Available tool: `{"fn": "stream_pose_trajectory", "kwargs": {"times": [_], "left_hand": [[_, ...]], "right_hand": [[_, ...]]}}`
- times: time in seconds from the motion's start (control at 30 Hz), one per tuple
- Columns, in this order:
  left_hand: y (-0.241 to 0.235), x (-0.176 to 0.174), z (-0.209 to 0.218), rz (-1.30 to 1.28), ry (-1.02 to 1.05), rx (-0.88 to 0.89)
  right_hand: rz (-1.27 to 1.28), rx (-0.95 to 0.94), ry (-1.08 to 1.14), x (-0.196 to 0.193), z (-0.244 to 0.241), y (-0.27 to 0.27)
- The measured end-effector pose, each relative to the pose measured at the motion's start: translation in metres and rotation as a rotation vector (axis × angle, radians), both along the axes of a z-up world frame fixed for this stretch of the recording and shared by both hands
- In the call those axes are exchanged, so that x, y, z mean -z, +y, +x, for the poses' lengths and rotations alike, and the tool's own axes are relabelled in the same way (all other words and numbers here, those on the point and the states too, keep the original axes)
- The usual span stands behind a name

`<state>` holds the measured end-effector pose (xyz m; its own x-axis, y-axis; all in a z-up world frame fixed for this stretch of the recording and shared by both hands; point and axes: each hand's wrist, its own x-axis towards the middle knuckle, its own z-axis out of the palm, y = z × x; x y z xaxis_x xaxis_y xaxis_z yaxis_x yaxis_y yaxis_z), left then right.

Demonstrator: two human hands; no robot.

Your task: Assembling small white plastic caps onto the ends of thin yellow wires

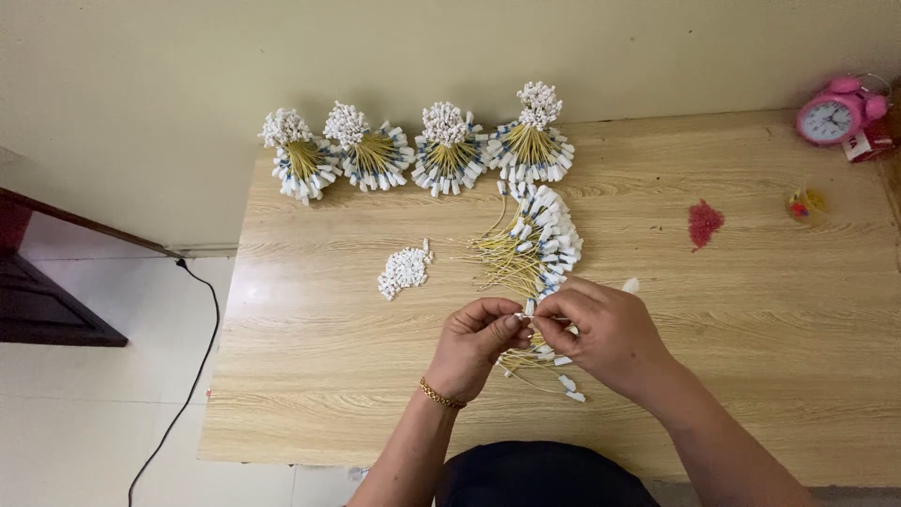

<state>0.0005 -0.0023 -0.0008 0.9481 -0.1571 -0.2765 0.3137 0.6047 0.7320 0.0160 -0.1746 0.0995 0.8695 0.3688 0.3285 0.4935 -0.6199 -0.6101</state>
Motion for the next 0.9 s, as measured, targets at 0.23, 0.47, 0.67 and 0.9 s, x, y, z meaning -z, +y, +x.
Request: {"fn": "stream_pose_trajectory", "kwargs": {"times": [0.23,0.47,0.67,0.9], "left_hand": [[-0.001,0.005,0.0,-0.057,0.025,0.007],[0.0,0.011,0.0,-0.049,0.034,0.022],[0.001,0.009,0.0,-0.034,0.035,0.012],[0.002,0.014,-0.001,-0.076,0.054,0.019]], "right_hand": [[-0.026,0.02,-0.069,0.004,0.001,0.002],[0.001,-0.023,-0.045,0.007,0.002,0.003],[-0.106,0.026,-0.241,0.002,0.0,0.008],[-0.11,-0.003,-0.297,0.002,0.001,0.009]]}}
